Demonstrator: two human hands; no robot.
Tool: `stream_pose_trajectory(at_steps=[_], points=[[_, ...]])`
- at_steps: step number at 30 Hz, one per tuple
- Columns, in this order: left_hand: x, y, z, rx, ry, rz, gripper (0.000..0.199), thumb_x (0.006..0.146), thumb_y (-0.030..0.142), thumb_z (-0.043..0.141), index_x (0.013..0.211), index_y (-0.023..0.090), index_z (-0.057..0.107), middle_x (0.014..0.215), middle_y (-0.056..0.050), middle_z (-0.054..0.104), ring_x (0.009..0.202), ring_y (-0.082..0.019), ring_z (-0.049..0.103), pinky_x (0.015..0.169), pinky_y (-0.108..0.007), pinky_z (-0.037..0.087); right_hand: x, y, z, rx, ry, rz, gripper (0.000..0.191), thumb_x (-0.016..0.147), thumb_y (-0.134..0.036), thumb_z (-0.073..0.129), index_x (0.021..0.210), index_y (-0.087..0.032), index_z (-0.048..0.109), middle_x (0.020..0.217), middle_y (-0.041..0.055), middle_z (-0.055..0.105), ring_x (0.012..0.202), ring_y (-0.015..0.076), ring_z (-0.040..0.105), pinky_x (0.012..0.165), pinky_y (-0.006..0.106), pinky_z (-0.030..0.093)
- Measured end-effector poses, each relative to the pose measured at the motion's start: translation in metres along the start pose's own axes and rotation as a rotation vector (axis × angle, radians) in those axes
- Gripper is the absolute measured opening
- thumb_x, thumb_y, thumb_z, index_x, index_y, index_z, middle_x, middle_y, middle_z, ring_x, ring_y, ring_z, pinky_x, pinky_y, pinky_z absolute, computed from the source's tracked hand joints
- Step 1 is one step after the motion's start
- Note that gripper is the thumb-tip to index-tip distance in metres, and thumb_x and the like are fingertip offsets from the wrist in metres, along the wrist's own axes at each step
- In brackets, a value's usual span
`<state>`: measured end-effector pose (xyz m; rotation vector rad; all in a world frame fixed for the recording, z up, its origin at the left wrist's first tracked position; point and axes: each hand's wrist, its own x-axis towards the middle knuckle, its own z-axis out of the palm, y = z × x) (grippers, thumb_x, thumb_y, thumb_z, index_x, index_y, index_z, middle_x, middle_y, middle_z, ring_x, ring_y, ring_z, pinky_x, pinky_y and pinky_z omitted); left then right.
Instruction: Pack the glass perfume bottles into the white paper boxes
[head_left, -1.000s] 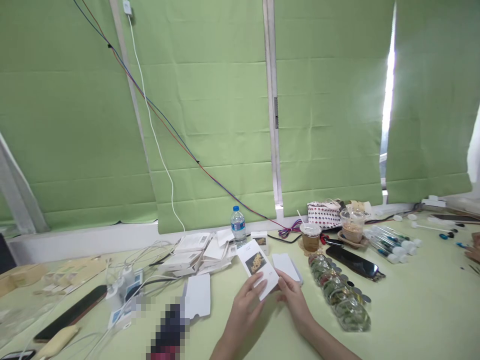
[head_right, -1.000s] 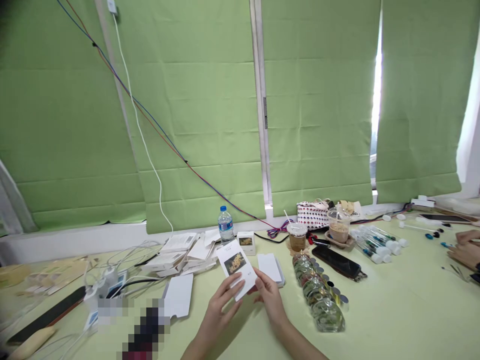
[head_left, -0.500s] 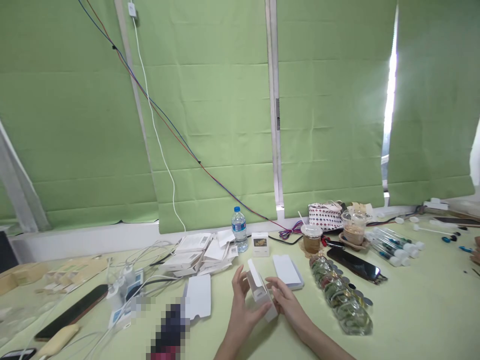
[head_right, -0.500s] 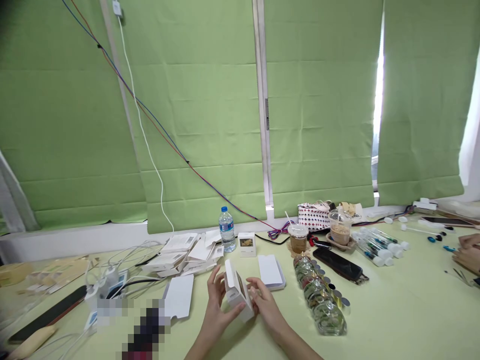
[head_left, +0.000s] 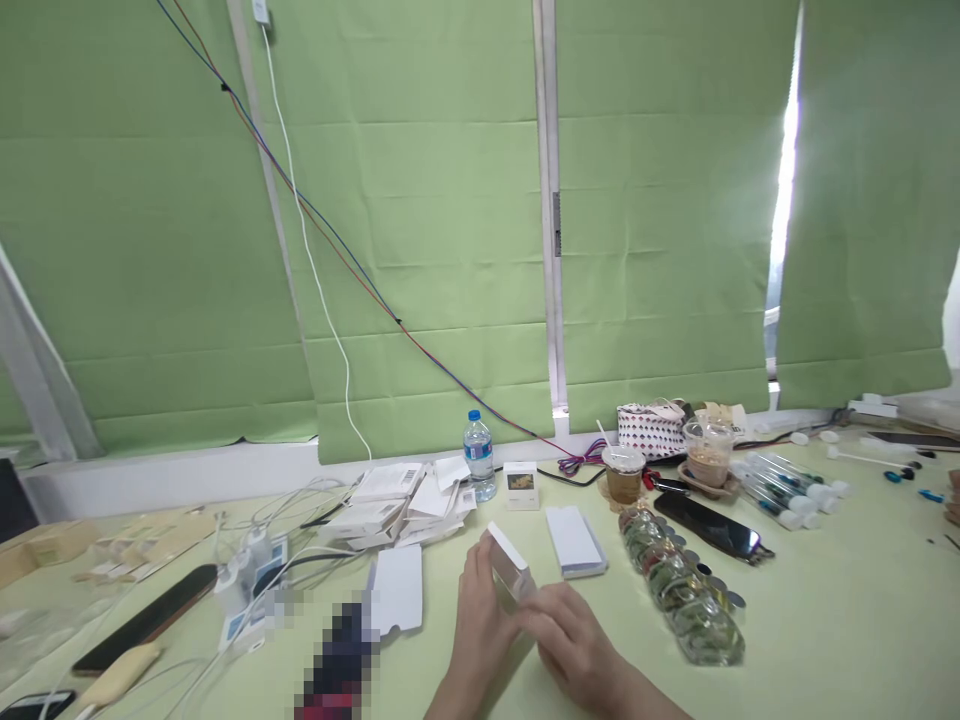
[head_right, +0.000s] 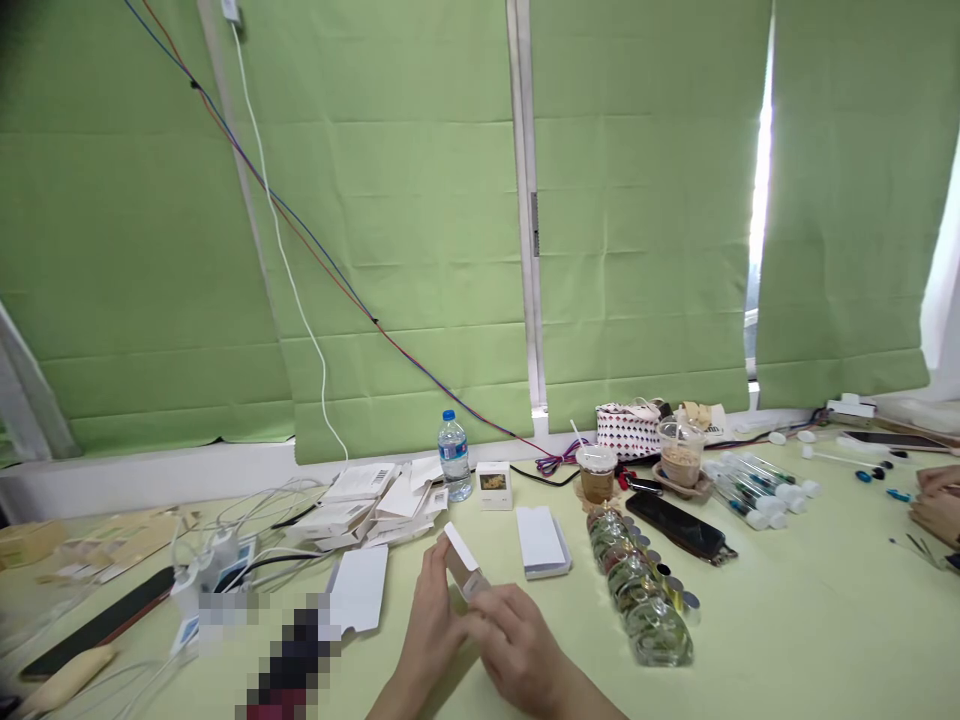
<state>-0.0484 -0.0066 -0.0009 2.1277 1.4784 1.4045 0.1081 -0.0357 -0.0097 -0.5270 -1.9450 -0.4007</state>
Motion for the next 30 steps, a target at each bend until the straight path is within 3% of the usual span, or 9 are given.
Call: stream_pose_trajectory(at_steps=[3, 6, 9, 13, 19, 23, 25, 30], points=[[-0.001, 0.000, 0.002, 0.042, -0.030, 0.008, 0.066, 0.075, 0.032, 0.057, 0.135, 0.017, 0.034, 0.130, -0.016, 0.051, 0.120, -0.034, 0.048, 0.098, -0.053, 0.039, 0.007, -0.004, 0.000, -0.170, -0.084, -0.055, 0.035, 0.092, -0.010, 0.043, 0.125, -0.017, 0.054, 0.111, 0.0093, 0.070, 0.096, 0.0219, 0.060, 0.078, 0.033, 0.050], [-0.001, 0.000, 0.005, 0.095, -0.033, -0.012, 0.069, 0.070, 0.030, 0.060, 0.133, 0.017, 0.034, 0.126, -0.014, 0.052, 0.118, -0.034, 0.049, 0.098, -0.052, 0.039, 0.006, -0.001, 0.005, -0.318, -0.033, 0.082, 0.036, 0.093, -0.011, 0.046, 0.127, -0.018, 0.054, 0.112, 0.0090, 0.071, 0.094, 0.0236, 0.061, 0.078, 0.036, 0.050], [0.000, 0.001, 0.009, 0.045, -0.046, -0.068, 0.070, 0.069, 0.036, 0.063, 0.130, 0.018, 0.034, 0.119, -0.012, 0.051, 0.111, -0.031, 0.053, 0.094, -0.047, 0.044, -0.003, 0.010, 0.011, -0.296, 0.029, 0.193, 0.031, 0.092, -0.012, 0.048, 0.120, -0.021, 0.060, 0.100, 0.0087, 0.073, 0.084, 0.0229, 0.062, 0.073, 0.037, 0.052], [0.001, -0.002, 0.013, -0.097, 0.015, -0.125, 0.066, 0.065, 0.036, 0.068, 0.121, 0.022, 0.037, 0.133, -0.013, 0.039, 0.123, -0.031, 0.045, 0.099, -0.047, 0.042, -0.012, 0.025, 0.013, -0.119, 0.048, 0.248, 0.038, 0.093, -0.011, 0.046, 0.125, -0.026, 0.058, 0.105, 0.0081, 0.072, 0.087, 0.0207, 0.065, 0.074, 0.035, 0.055], [-0.001, -0.013, 0.016, -0.429, -0.159, -0.164, 0.067, 0.074, 0.027, 0.064, 0.130, 0.025, 0.028, 0.117, -0.009, 0.060, 0.107, -0.026, 0.059, 0.095, -0.047, 0.046, -0.017, 0.033, 0.013, 0.155, -0.033, 0.512, 0.050, 0.095, -0.018, 0.040, 0.142, -0.036, 0.036, 0.137, 0.0024, 0.055, 0.107, 0.0225, 0.061, 0.089, 0.042, 0.054], [-0.006, -0.021, 0.021, -0.466, -0.123, -0.144, 0.077, 0.071, 0.014, 0.058, 0.138, 0.020, 0.021, 0.143, -0.013, 0.039, 0.133, -0.026, 0.038, 0.111, -0.043, 0.029, -0.021, 0.028, 0.019, 0.343, -0.078, 0.661, 0.051, 0.097, -0.028, 0.038, 0.146, -0.035, 0.027, 0.151, -0.0021, 0.035, 0.137, 0.0236, 0.034, 0.111, 0.048, 0.032], [-0.008, -0.021, 0.023, -0.471, -0.138, -0.135, 0.079, 0.072, 0.010, 0.053, 0.141, 0.018, 0.016, 0.148, -0.013, 0.030, 0.137, -0.024, 0.030, 0.114, -0.041, 0.025, -0.023, 0.024, 0.022, 0.480, -0.085, 0.709, 0.056, 0.096, -0.035, 0.039, 0.148, -0.033, 0.019, 0.156, -0.0026, 0.023, 0.143, 0.0226, 0.020, 0.116, 0.047, 0.021], [-0.009, -0.016, 0.022, -0.435, -0.141, -0.138, 0.084, 0.074, 0.012, 0.052, 0.145, 0.017, 0.008, 0.149, -0.015, 0.027, 0.135, -0.024, 0.033, 0.110, -0.040, 0.032, -0.022, 0.018, 0.026, 0.809, -0.037, 0.787, 0.069, 0.093, -0.050, 0.043, 0.150, -0.032, 0.008, 0.157, -0.0004, 0.017, 0.143, 0.0205, 0.018, 0.116, 0.040, 0.018]])
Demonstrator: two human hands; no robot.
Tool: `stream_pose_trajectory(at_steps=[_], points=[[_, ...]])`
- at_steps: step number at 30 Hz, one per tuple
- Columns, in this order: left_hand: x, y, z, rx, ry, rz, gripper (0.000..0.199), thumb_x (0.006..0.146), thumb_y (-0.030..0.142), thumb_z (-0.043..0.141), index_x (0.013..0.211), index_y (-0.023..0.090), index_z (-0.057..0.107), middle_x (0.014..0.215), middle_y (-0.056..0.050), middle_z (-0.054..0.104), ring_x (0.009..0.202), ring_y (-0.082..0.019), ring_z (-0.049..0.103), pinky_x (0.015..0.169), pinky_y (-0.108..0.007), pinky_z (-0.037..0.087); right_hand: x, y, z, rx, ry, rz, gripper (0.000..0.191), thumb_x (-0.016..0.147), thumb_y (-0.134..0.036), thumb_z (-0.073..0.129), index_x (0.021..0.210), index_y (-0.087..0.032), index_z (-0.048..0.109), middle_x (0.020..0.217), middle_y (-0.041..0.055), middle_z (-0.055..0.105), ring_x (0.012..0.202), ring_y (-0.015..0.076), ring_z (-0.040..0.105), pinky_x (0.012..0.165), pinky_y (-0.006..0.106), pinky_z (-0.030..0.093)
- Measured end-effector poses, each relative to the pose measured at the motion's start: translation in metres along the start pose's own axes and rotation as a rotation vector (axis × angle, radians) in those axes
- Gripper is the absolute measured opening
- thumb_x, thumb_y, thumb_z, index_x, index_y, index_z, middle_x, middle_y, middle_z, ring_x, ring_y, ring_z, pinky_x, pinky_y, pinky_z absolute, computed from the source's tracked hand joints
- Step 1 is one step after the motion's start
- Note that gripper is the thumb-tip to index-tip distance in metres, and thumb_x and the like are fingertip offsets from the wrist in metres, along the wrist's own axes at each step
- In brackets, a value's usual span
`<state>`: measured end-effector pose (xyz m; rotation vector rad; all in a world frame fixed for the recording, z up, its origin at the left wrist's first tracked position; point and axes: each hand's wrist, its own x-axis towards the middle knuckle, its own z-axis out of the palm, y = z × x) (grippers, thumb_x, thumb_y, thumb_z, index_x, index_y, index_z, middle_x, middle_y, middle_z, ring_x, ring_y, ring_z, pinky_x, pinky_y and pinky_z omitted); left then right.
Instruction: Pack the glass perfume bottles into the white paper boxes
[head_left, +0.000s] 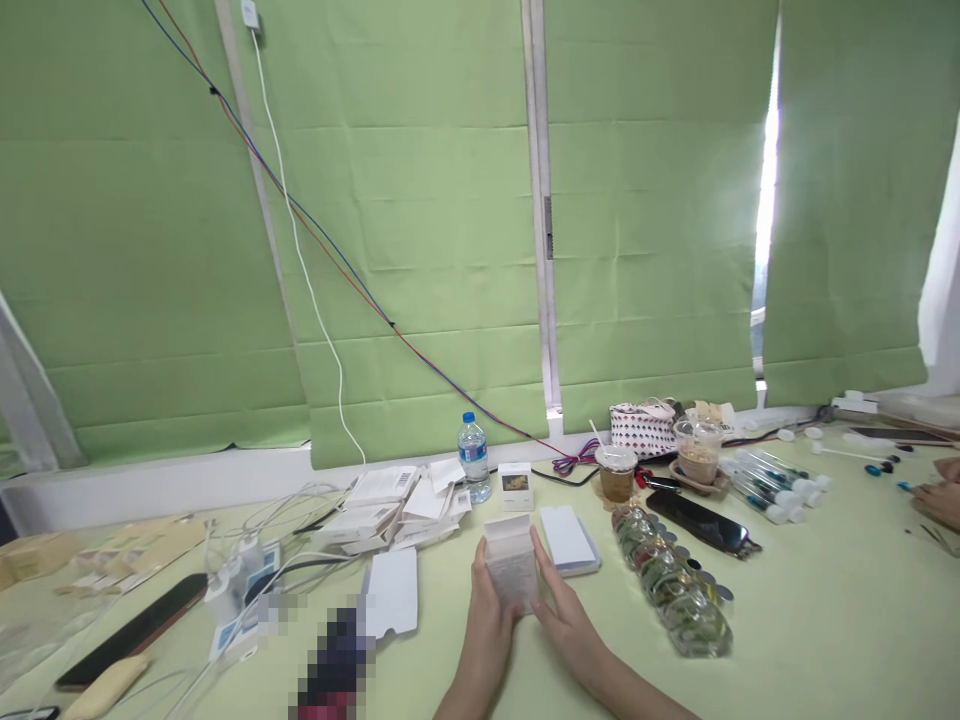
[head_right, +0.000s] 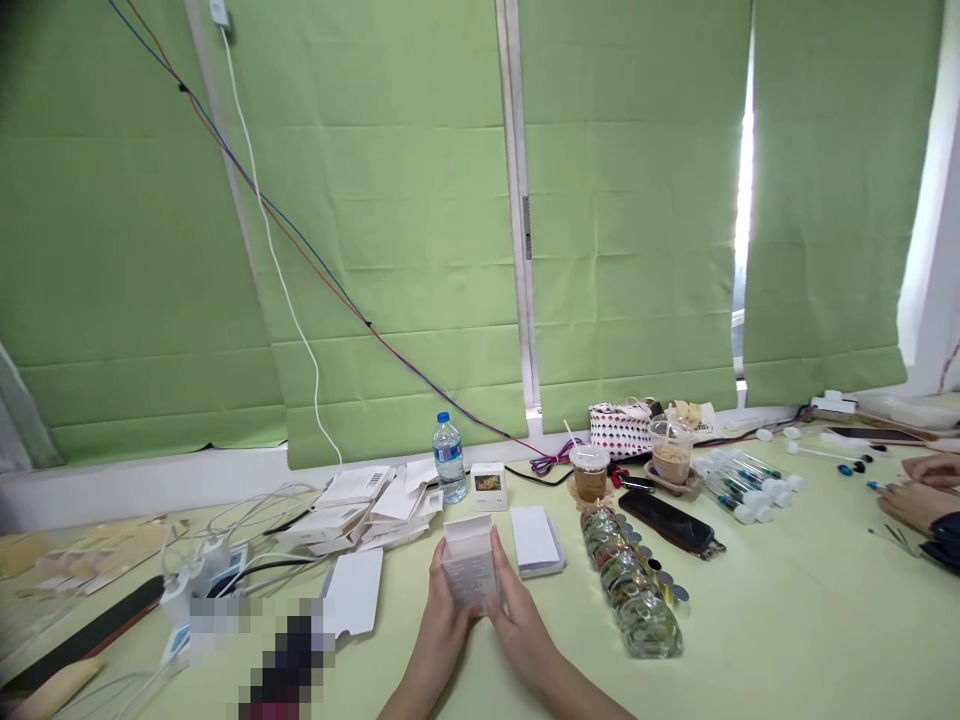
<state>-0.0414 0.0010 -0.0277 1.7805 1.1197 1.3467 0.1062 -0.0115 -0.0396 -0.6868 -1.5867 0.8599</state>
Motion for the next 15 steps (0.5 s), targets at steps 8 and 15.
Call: stream_pose_trajectory(at_steps=[8, 15], points=[[0.0001, -0.0018, 0.0024, 0.063, 0.046, 0.000, 0.087, 0.071, 0.009, 0.053, 0.146, 0.017, 0.011, 0.144, -0.014, 0.033, 0.135, -0.026, 0.033, 0.110, -0.041, 0.032, 0.0002, 0.0021, -0.0006, 0.184, -0.013, 0.057, 0.077, 0.086, -0.056, 0.052, 0.149, -0.035, 0.012, 0.158, -0.0019, 0.013, 0.143, 0.0216, 0.018, 0.114, 0.039, 0.021], [-0.0010, -0.0022, 0.0009, 0.076, 0.044, -0.002, 0.085, 0.070, 0.011, 0.054, 0.145, 0.017, 0.015, 0.134, -0.014, 0.041, 0.131, -0.028, 0.038, 0.107, -0.043, 0.035, 0.0012, -0.0010, -0.0036, 0.144, 0.011, 0.040, 0.075, 0.087, -0.047, 0.054, 0.149, -0.033, 0.013, 0.158, 0.0009, 0.016, 0.143, 0.0213, 0.019, 0.115, 0.042, 0.020]])
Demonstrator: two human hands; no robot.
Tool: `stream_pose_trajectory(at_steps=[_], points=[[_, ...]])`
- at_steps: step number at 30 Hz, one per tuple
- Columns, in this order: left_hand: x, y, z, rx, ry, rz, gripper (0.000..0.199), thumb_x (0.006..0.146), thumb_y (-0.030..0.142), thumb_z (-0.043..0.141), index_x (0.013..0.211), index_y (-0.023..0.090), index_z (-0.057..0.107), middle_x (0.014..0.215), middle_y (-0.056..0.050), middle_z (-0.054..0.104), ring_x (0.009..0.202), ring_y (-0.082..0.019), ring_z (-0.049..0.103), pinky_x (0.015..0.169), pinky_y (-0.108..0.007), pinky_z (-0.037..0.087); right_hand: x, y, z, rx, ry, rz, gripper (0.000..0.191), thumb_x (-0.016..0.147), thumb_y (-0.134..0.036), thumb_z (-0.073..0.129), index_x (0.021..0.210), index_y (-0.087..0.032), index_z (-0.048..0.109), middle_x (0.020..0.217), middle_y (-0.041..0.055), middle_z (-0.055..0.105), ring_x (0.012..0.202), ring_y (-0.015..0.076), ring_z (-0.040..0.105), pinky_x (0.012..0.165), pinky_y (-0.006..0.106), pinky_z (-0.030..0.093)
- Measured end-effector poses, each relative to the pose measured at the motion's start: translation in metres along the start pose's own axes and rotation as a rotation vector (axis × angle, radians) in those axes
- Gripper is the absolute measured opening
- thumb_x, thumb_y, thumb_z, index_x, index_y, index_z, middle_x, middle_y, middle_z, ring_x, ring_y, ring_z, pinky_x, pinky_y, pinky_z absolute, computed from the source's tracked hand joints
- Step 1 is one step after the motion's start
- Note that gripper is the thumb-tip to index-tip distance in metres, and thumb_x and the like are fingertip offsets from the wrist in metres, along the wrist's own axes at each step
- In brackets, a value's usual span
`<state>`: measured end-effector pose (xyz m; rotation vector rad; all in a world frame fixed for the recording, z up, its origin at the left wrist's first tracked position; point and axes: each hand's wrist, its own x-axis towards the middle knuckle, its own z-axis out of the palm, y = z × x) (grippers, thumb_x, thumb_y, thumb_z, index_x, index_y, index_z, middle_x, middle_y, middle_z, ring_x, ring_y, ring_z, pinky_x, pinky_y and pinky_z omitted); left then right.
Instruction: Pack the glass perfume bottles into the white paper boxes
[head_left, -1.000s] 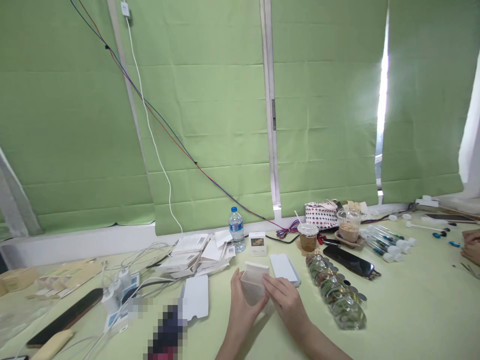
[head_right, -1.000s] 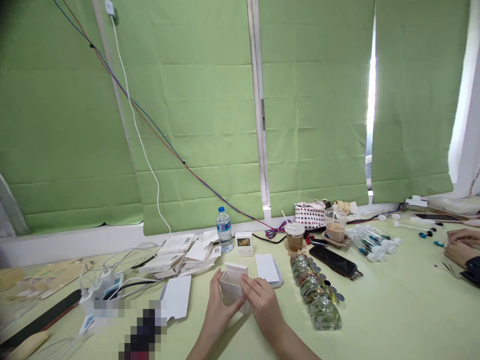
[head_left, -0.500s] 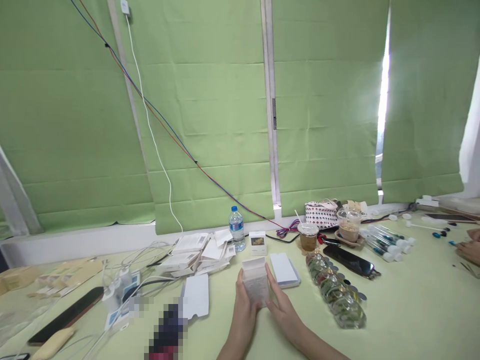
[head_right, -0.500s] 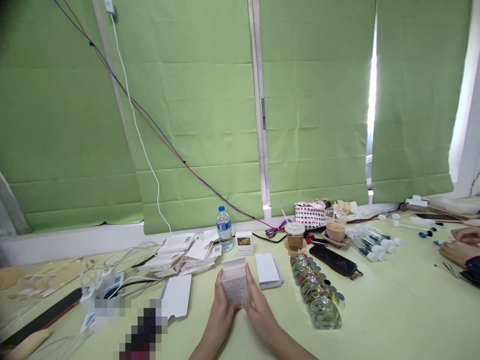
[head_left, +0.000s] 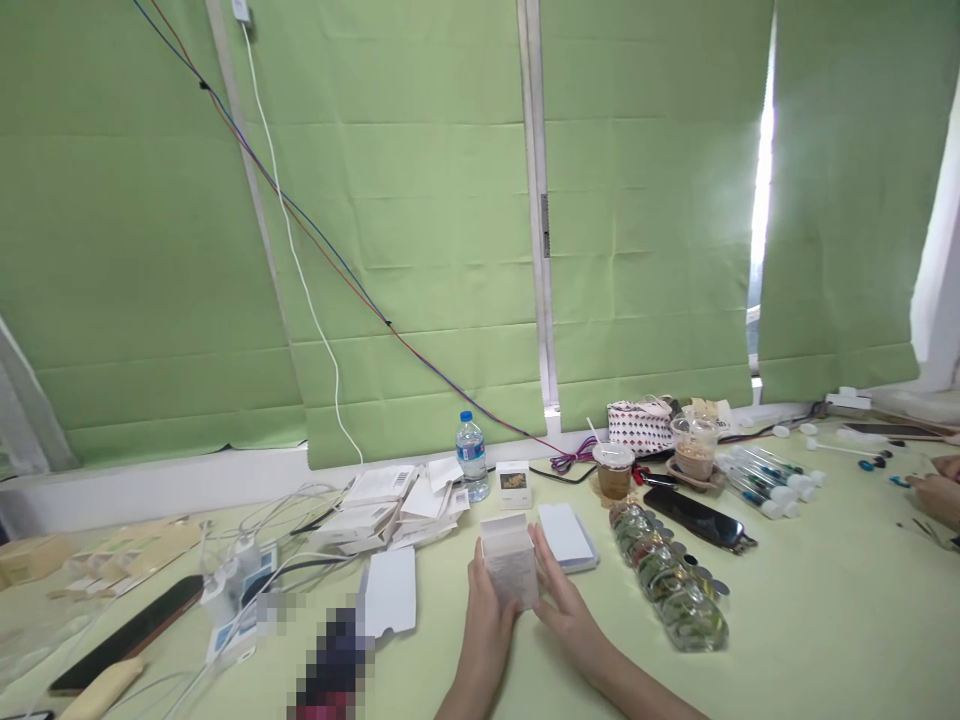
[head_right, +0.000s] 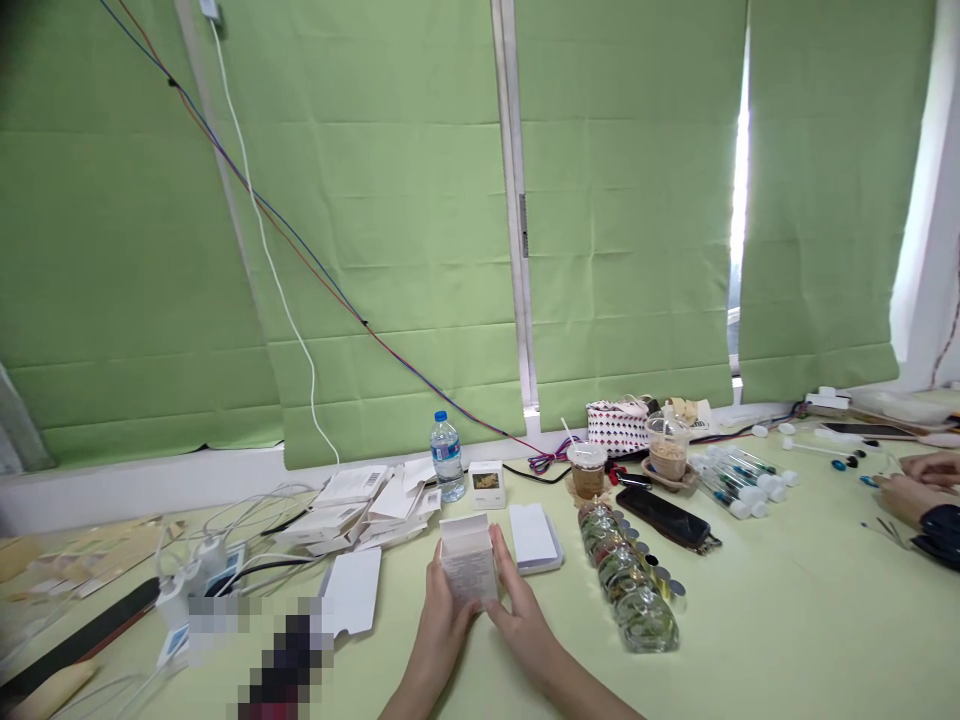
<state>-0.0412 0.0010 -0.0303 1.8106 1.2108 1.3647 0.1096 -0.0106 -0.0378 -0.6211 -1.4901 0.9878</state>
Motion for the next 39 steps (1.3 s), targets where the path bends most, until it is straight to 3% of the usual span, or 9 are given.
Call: stream_pose_trajectory(at_steps=[11, 14, 18, 21, 25, 27, 31, 35, 39], points=[[0.006, 0.005, 0.000, -0.044, 0.172, -0.109, 0.100, 0.061, 0.027, 0.076, 0.141, 0.024, 0.016, 0.131, -0.014, 0.041, 0.126, -0.033, 0.041, 0.101, -0.049, 0.040, -0.002, -0.021, -0.014, -0.472, 0.216, -0.108, 0.062, 0.093, -0.023, 0.041, 0.149, -0.032, 0.016, 0.156, 0.0019, 0.023, 0.142, 0.0224, 0.021, 0.115, 0.049, 0.020], [0.003, 0.014, -0.006, 0.102, 0.342, 0.020, 0.084, 0.070, 0.037, 0.071, 0.137, 0.025, 0.021, 0.135, -0.014, 0.031, 0.132, -0.034, 0.030, 0.106, -0.055, 0.031, -0.019, -0.040, -0.020, -0.632, 0.239, -0.185, 0.053, 0.094, -0.018, 0.036, 0.145, -0.031, 0.027, 0.149, 0.0033, 0.036, 0.136, 0.0234, 0.035, 0.111, 0.047, 0.031], [-0.011, 0.013, -0.008, 0.253, 0.430, 0.412, 0.051, 0.080, 0.025, 0.059, 0.125, 0.024, 0.035, 0.122, -0.012, 0.039, 0.122, -0.031, 0.040, 0.103, -0.051, 0.035, -0.058, -0.052, -0.043, -0.822, 0.303, -0.361, 0.041, 0.091, -0.016, 0.041, 0.128, -0.030, 0.051, 0.126, 0.0079, 0.056, 0.119, 0.0273, 0.052, 0.099, 0.046, 0.044], [-0.026, 0.009, 0.005, 0.301, 0.118, 0.663, 0.045, 0.080, 0.010, 0.053, 0.119, 0.029, 0.043, 0.109, -0.009, 0.048, 0.106, -0.027, 0.052, 0.091, -0.043, 0.046, -0.089, -0.053, -0.079, -0.897, 0.544, -0.348, 0.026, 0.089, -0.023, 0.047, 0.112, -0.027, 0.059, 0.108, 0.0096, 0.061, 0.102, 0.0291, 0.059, 0.086, 0.045, 0.049], [-0.036, 0.012, 0.041, 0.386, -0.495, 0.765, 0.045, 0.072, 0.006, 0.052, 0.114, 0.024, 0.050, 0.108, -0.012, 0.056, 0.091, -0.026, 0.057, 0.079, -0.038, 0.051, -0.116, -0.049, -0.138, -0.943, 0.784, -0.009, 0.027, 0.087, -0.038, 0.044, 0.103, -0.022, 0.059, 0.103, 0.0099, 0.063, 0.095, 0.0294, 0.058, 0.080, 0.044, 0.050], [-0.035, 0.016, 0.061, 0.455, -0.613, 0.789, 0.037, 0.069, 0.006, 0.053, 0.102, 0.023, 0.055, 0.104, -0.012, 0.059, 0.081, -0.025, 0.057, 0.071, -0.037, 0.052, -0.122, -0.044, -0.159, -0.913, 0.791, 0.115, 0.032, 0.084, -0.043, 0.044, 0.102, -0.022, 0.060, 0.103, 0.0101, 0.064, 0.095, 0.0296, 0.059, 0.078, 0.042, 0.051], [-0.029, 0.024, 0.093, 0.468, -0.657, 0.831, 0.031, 0.067, 0.007, 0.054, 0.093, 0.022, 0.056, 0.093, -0.012, 0.061, 0.075, -0.025, 0.056, 0.063, -0.036, 0.051, -0.122, -0.033, -0.169, -0.718, 0.746, 0.234, 0.038, 0.082, -0.051, 0.046, 0.100, -0.021, 0.062, 0.105, 0.0103, 0.067, 0.098, 0.0287, 0.062, 0.080, 0.039, 0.052], [-0.026, 0.028, 0.098, 0.421, -0.462, 0.864, 0.043, 0.069, 0.007, 0.054, 0.108, 0.024, 0.051, 0.101, -0.013, 0.058, 0.087, -0.028, 0.056, 0.072, -0.039, 0.050, -0.119, -0.030, -0.161, -0.667, 0.745, 0.219, 0.040, 0.083, -0.053, 0.046, 0.101, -0.023, 0.063, 0.110, 0.0092, 0.067, 0.107, 0.0288, 0.059, 0.091, 0.040, 0.048], [-0.019, 0.026, 0.062, 0.279, 0.125, 0.749, 0.048, 0.078, 0.012, 0.056, 0.120, 0.030, 0.040, 0.107, -0.008, 0.048, 0.101, -0.026, 0.051, 0.089, -0.041, 0.044, -0.120, -0.038, -0.158, -0.583, 0.787, 0.272, 0.044, 0.081, -0.058, 0.047, 0.101, -0.022, 0.063, 0.109, 0.0093, 0.068, 0.103, 0.0288, 0.062, 0.085, 0.037, 0.052]])
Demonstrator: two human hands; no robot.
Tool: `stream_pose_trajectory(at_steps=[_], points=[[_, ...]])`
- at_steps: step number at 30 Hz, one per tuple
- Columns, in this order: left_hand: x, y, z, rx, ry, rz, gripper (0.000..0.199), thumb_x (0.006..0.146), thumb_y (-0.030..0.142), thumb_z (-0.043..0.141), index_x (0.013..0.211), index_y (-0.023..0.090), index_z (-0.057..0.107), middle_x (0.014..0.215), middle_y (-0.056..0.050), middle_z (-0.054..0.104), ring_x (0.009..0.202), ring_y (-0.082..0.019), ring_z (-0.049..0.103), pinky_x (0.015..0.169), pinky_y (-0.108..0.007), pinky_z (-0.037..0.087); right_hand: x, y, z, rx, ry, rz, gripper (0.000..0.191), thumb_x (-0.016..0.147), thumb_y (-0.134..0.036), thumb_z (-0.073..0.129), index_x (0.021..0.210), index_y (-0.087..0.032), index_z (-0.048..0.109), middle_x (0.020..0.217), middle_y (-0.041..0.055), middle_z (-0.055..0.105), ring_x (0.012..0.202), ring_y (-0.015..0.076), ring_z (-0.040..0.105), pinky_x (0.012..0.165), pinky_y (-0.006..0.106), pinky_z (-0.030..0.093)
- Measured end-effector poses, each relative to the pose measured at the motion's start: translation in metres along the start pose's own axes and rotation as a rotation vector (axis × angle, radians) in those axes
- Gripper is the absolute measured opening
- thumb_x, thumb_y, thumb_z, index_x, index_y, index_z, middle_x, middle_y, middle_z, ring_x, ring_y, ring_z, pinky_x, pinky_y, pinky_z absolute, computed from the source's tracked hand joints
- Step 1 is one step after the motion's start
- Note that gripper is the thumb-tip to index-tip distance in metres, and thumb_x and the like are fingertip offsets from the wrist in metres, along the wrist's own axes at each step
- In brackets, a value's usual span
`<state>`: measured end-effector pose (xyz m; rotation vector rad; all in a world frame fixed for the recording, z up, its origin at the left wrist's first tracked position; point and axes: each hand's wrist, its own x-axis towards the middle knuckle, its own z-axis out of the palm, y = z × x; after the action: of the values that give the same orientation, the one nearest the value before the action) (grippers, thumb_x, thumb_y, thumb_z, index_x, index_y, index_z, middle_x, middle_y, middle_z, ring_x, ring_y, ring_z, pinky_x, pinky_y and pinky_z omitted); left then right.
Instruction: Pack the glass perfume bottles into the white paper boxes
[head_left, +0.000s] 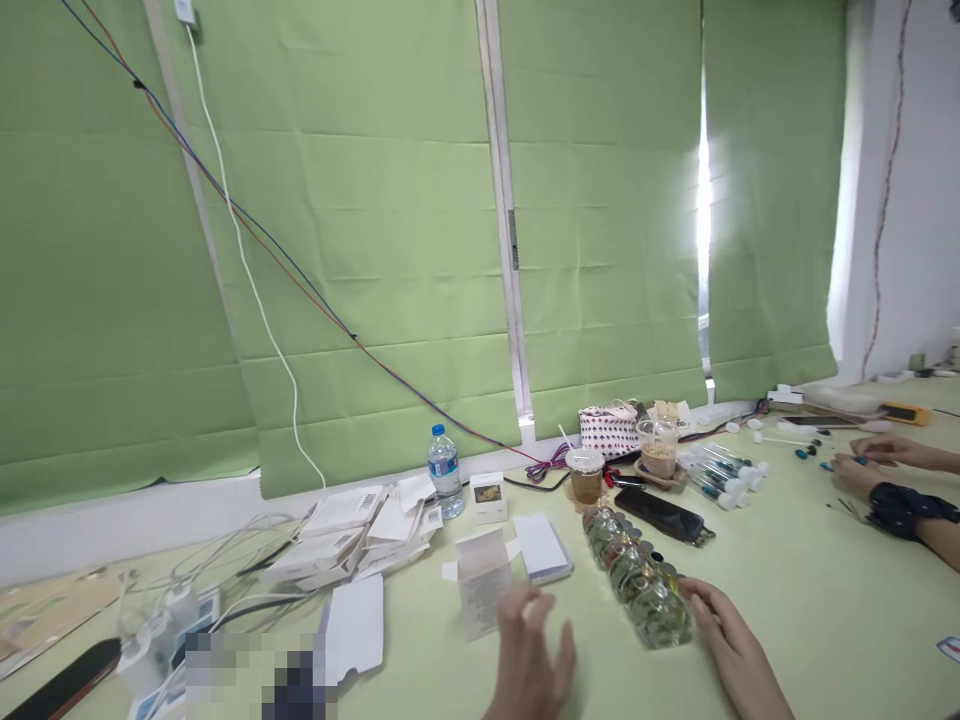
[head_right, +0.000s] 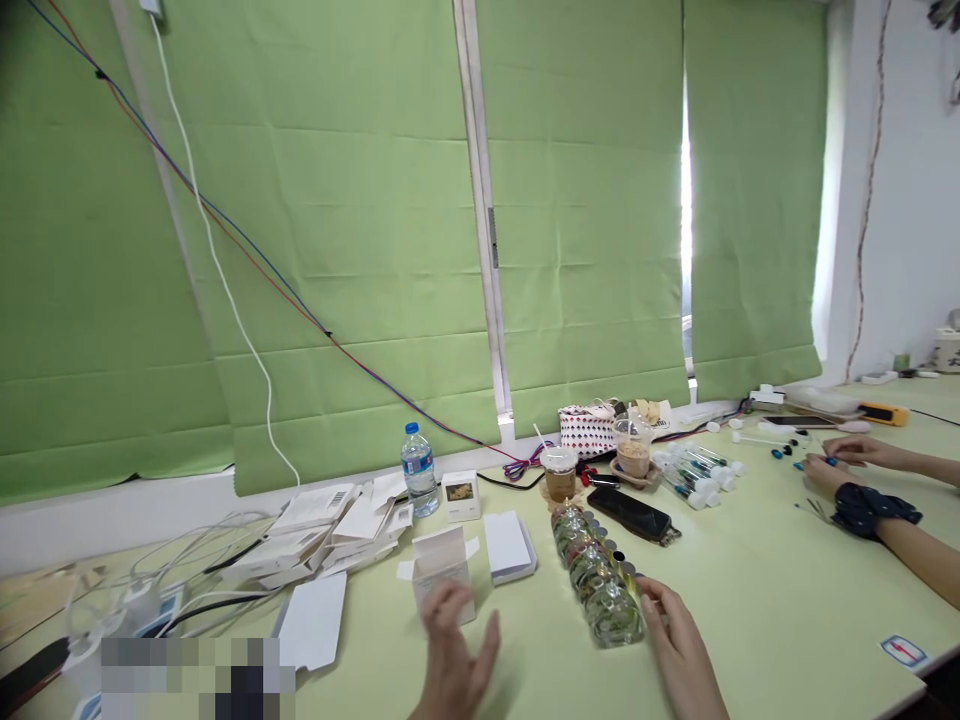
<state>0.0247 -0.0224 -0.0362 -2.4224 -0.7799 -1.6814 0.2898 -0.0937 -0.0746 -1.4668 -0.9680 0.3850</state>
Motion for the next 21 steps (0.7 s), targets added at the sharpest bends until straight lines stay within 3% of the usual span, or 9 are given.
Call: stream_pose_trajectory(at_steps=[2, 4, 6, 9, 11, 13, 15, 18, 21], points=[[0.006, -0.014, -0.020, 0.031, 0.249, -0.213, 0.042, 0.079, 0.021, 0.060, 0.116, 0.028, 0.041, 0.110, -0.007, 0.044, 0.104, -0.027, 0.048, 0.091, -0.044, 0.041, -0.001, -0.005, -0.002, 0.024, -0.002, 0.062, 0.046, 0.079, -0.059, 0.048, 0.103, -0.022, 0.061, 0.110, 0.0089, 0.067, 0.099, 0.0276, 0.063, 0.079, 0.034, 0.054], [0.014, -0.027, -0.036, -0.028, 0.377, -0.492, 0.055, 0.073, 0.036, 0.067, 0.118, 0.025, 0.037, 0.113, -0.008, 0.042, 0.103, -0.028, 0.048, 0.091, -0.047, 0.040, -0.002, -0.007, -0.002, 0.039, 0.001, 0.097, 0.047, 0.078, -0.058, 0.051, 0.106, -0.022, 0.060, 0.112, 0.0083, 0.066, 0.096, 0.0266, 0.064, 0.075, 0.032, 0.055], [0.022, -0.038, -0.044, -0.149, 0.401, -0.702, 0.069, 0.067, 0.044, 0.070, 0.122, 0.025, 0.033, 0.119, -0.009, 0.040, 0.110, -0.031, 0.045, 0.094, -0.050, 0.037, 0.000, -0.005, -0.002, 0.044, 0.019, 0.095, 0.048, 0.077, -0.058, 0.052, 0.107, -0.021, 0.058, 0.113, 0.0089, 0.064, 0.097, 0.0268, 0.062, 0.075, 0.033, 0.055], [0.027, -0.047, -0.042, -0.352, 0.349, -0.845, 0.098, 0.049, 0.042, 0.080, 0.130, 0.028, 0.028, 0.125, -0.010, 0.041, 0.120, -0.034, 0.041, 0.098, -0.049, 0.036, 0.005, 0.005, -0.001, 0.006, 0.041, 0.062, 0.052, 0.074, -0.058, 0.054, 0.110, -0.020, 0.057, 0.114, 0.0106, 0.060, 0.099, 0.0280, 0.059, 0.077, 0.036, 0.054], [0.027, -0.049, -0.040, -0.505, 0.292, -0.922, 0.106, 0.043, 0.038, 0.084, 0.133, 0.030, 0.027, 0.121, -0.008, 0.047, 0.115, -0.033, 0.048, 0.093, -0.045, 0.041, 0.009, 0.013, 0.000, -0.026, 0.037, 0.036, 0.053, 0.073, -0.056, 0.055, 0.112, -0.020, 0.056, 0.116, 0.0103, 0.057, 0.099, 0.0279, 0.059, 0.079, 0.037, 0.054], [0.026, -0.051, -0.040, -0.657, 0.191, -1.025, 0.093, 0.048, 0.038, 0.084, 0.128, 0.028, 0.037, 0.114, -0.007, 0.056, 0.106, -0.030, 0.056, 0.088, -0.040, 0.045, 0.010, 0.017, 0.000, -0.036, 0.036, 0.016, 0.050, 0.073, -0.053, 0.056, 0.112, -0.021, 0.057, 0.115, 0.0094, 0.056, 0.098, 0.0274, 0.059, 0.078, 0.037, 0.054], [0.026, -0.053, -0.045, -0.804, 0.119, -1.139, 0.067, 0.058, 0.041, 0.081, 0.116, 0.021, 0.052, 0.103, -0.008, 0.063, 0.095, -0.026, 0.060, 0.082, -0.035, 0.048, 0.009, 0.017, 0.001, -0.033, 0.053, -0.003, 0.046, 0.074, -0.050, 0.056, 0.110, -0.022, 0.057, 0.113, 0.0086, 0.056, 0.096, 0.0267, 0.060, 0.076, 0.037, 0.054], [0.026, -0.056, -0.054, -1.131, 0.156, -1.257, 0.042, 0.072, 0.038, 0.072, 0.104, 0.014, 0.061, 0.080, -0.005, 0.063, 0.069, -0.018, 0.060, 0.061, -0.026, 0.047, 0.006, 0.011, 0.001, -0.033, 0.087, -0.029, 0.042, 0.077, -0.047, 0.054, 0.110, -0.022, 0.056, 0.111, 0.0078, 0.054, 0.094, 0.0260, 0.060, 0.076, 0.037, 0.054], [0.023, -0.056, -0.058, -1.561, 0.172, -1.252, 0.036, 0.081, 0.018, 0.060, 0.115, 0.009, 0.057, 0.065, 0.001, 0.053, 0.048, -0.007, 0.045, 0.047, -0.017, 0.038, 0.003, 0.007, 0.002, -0.044, 0.076, -0.036, 0.042, 0.078, -0.047, 0.052, 0.112, -0.023, 0.055, 0.111, 0.0073, 0.052, 0.096, 0.0260, 0.059, 0.077, 0.037, 0.053]])
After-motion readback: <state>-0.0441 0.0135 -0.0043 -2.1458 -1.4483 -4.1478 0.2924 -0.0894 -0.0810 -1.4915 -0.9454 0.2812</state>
